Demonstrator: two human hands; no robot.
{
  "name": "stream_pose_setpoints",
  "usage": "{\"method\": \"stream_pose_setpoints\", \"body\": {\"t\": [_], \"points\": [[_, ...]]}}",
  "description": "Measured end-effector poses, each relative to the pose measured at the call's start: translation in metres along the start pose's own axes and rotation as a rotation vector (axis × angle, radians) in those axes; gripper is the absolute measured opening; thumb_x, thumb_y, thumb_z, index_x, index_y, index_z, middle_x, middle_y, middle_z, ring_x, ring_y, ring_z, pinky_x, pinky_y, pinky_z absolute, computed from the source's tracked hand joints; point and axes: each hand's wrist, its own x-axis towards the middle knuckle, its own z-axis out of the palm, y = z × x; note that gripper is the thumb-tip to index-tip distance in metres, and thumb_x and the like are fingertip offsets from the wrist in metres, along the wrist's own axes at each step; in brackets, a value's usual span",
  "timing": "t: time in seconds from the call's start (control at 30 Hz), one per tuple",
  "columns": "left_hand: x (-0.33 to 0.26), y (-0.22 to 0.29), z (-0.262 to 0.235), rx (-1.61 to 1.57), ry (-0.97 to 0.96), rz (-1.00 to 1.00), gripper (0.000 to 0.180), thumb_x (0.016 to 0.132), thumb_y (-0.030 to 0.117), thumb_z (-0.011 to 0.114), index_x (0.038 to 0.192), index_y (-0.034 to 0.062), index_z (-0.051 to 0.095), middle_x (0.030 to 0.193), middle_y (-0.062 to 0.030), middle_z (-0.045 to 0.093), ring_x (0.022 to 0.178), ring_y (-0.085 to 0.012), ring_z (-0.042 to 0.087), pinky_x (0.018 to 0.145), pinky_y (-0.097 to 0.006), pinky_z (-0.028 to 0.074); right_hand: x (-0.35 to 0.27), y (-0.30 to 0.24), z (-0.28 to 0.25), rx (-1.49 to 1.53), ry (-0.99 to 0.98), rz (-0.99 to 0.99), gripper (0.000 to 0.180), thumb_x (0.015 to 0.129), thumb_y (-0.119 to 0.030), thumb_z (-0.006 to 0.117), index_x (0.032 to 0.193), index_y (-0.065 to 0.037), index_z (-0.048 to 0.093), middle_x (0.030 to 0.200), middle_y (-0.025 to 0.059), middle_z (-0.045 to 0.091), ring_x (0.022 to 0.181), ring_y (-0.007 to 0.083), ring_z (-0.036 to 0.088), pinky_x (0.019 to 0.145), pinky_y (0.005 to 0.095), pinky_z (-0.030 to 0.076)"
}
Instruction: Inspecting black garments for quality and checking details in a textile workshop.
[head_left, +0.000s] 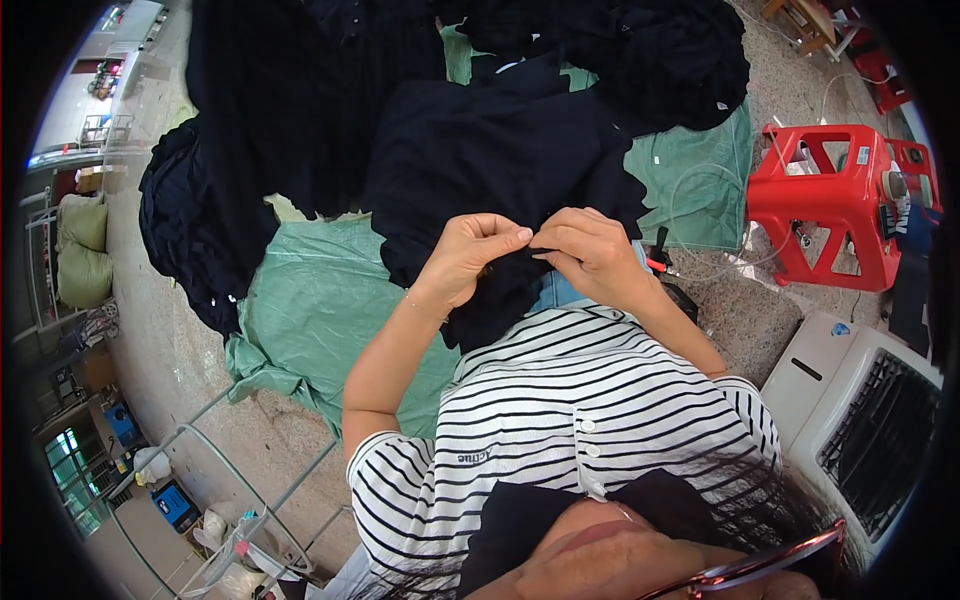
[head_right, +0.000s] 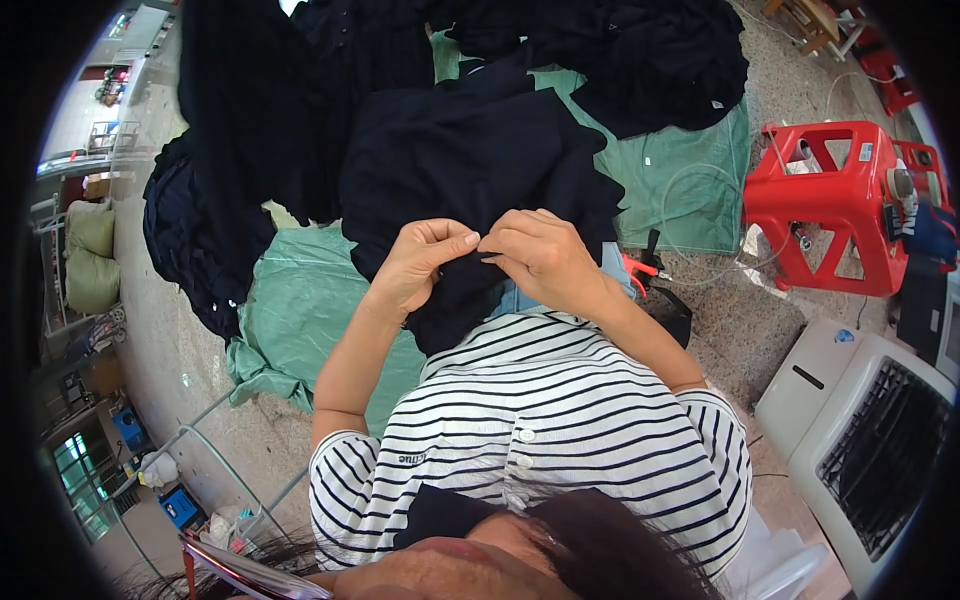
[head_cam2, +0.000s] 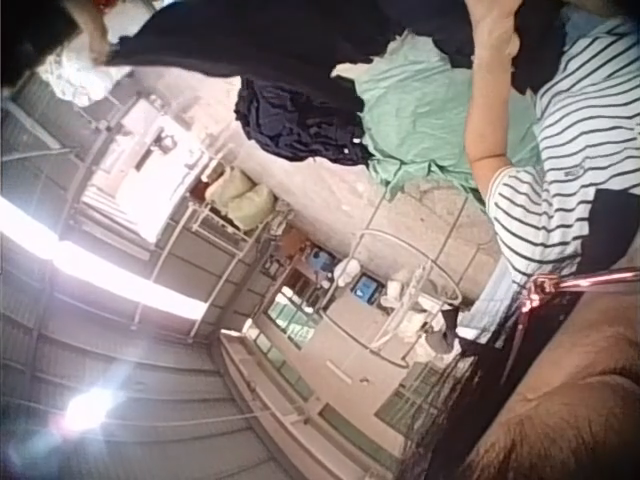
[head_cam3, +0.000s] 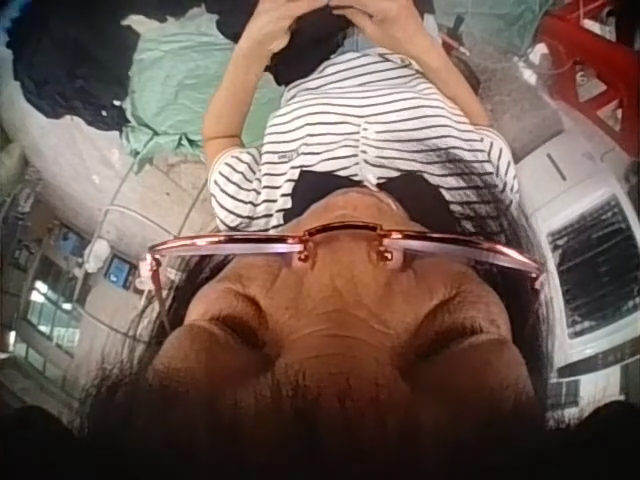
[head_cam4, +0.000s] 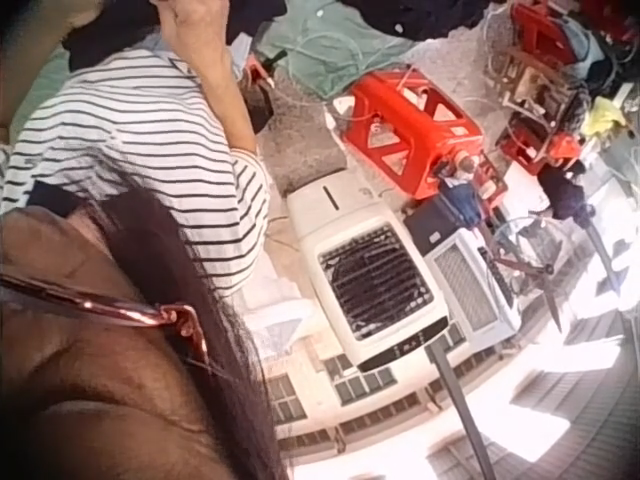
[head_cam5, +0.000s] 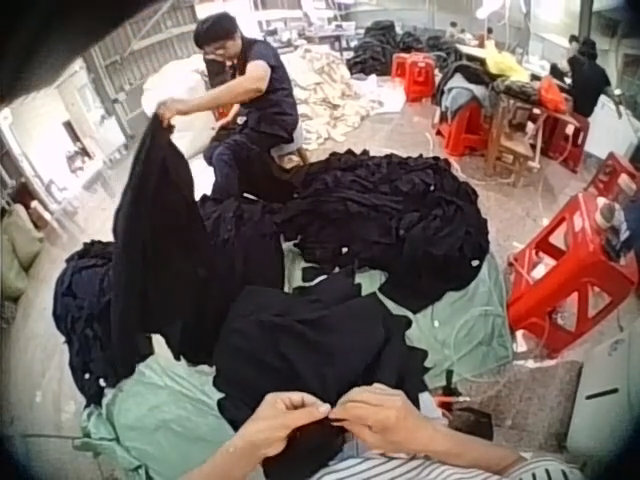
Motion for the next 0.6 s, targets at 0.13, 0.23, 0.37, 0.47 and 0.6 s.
{"method": "stream_pose_setpoints", "body": {"t": [0.13,0.23,0.37,0.47,0.6], "points": [[-0.002,-0.006,-0.007,0.084,-0.054,-0.079,0.014,0.096,0.016,0.069,0.088,0.0041,0.069,0.077,0.0056,0.06,0.072,-0.0018,0.05,0.069,-0.019,0.04,-0.007,-0.001,0.005,-0.028,-0.038,0.012,0.025,0.07,0.002,0.078,0.093,-0.005,0.07,0.086,0.0062,0.066,0.076,0.0223,0.065,0.067,0.033,0.047],[-0.004,-0.012,0.005,-0.049,0.05,0.148,0.013,0.1,0.014,0.063,0.091,0.0046,0.066,0.084,0.007,0.058,0.077,0.0004,0.047,0.069,-0.018,0.038,-0.007,-0.006,0.008,-0.01,-0.025,-0.009,0.025,0.07,0.003,0.077,0.092,-0.005,0.069,0.085,0.0061,0.066,0.076,0.0225,0.064,0.066,0.0326,0.047],[0.001,-0.015,0.01,-0.243,0.068,0.206,0.015,0.1,0.017,0.064,0.094,0.0036,0.066,0.086,0.0072,0.058,0.08,0.0004,0.048,0.072,-0.017,0.039,-0.005,-0.008,0.01,0.019,0.024,0.017,0.025,0.07,0.004,0.077,0.092,-0.003,0.068,0.084,0.0065,0.064,0.074,0.0233,0.063,0.063,0.0328,0.047],[-0.005,-0.007,0.015,-0.109,0.063,0.162,0.014,0.097,0.016,0.069,0.095,0.0022,0.068,0.085,0.0062,0.061,0.077,-0.0002,0.05,0.069,-0.017,0.04,-0.003,-0.005,0.007,0.019,0.07,0.061,0.024,0.07,0.006,0.077,0.091,-0.002,0.068,0.081,0.0078,0.064,0.071,0.0241,0.062,0.059,0.0325,0.048],[-0.01,0.002,0.012,-0.171,0.033,0.115,0.013,0.094,0.014,0.072,0.093,0.0009,0.07,0.082,0.0055,0.063,0.072,-0.0005,0.051,0.065,-0.018,0.041,-0.002,-0.003,0.008,0.059,0.173,0.15,0.021,0.072,0.008,0.077,0.09,0.0,0.067,0.077,0.0104,0.062,0.066,0.0245,0.062,0.056,0.0313,0.048]]}}
